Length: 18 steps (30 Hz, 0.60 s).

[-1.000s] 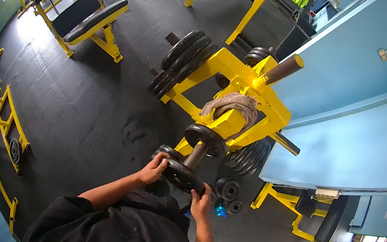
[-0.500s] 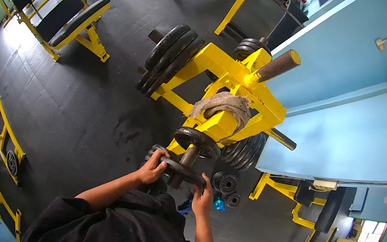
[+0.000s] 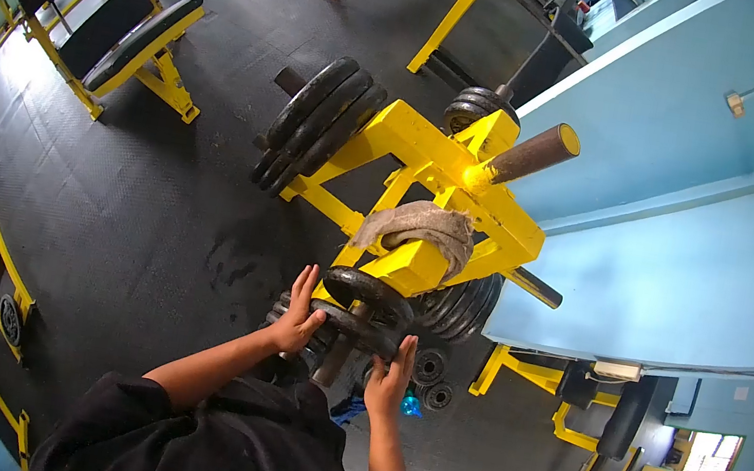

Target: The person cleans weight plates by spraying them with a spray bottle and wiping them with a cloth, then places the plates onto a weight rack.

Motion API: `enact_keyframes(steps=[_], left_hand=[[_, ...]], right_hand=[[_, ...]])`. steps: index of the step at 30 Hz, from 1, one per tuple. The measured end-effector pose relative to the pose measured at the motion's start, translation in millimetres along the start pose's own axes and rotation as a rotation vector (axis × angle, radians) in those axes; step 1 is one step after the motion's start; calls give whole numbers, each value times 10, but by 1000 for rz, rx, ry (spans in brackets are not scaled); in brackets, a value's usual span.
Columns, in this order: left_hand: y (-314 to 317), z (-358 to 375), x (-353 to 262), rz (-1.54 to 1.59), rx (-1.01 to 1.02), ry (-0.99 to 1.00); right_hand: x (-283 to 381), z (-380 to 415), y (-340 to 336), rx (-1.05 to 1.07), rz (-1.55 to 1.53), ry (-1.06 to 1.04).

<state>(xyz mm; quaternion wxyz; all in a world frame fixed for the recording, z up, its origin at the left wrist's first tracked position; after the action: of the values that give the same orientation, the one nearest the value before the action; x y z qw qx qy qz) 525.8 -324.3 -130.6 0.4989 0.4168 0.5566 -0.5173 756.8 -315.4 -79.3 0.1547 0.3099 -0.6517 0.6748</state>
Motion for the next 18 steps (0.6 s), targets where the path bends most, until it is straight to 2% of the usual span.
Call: enact_keyframes(steps=[11, 18], left_hand=[[23, -389, 3, -3, -17, -28], [63, -375, 92, 29, -24, -12]], right_hand=[[-105, -330, 58, -52, 122, 17], [-53, -328, 9, 1, -9, 163]])
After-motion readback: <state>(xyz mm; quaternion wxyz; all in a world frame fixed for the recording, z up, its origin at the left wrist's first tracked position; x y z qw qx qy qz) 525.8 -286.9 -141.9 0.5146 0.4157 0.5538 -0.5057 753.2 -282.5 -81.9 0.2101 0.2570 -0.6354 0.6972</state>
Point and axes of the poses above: each hand's wrist, its own z-axis away from the middle knuckle, its own y-axis out of the palm, x = y × z, the point moved 2 cm from there along -z, towards the middle knuckle, and after that the axes turned 2 degrees about -z, right-handed, at the moved point
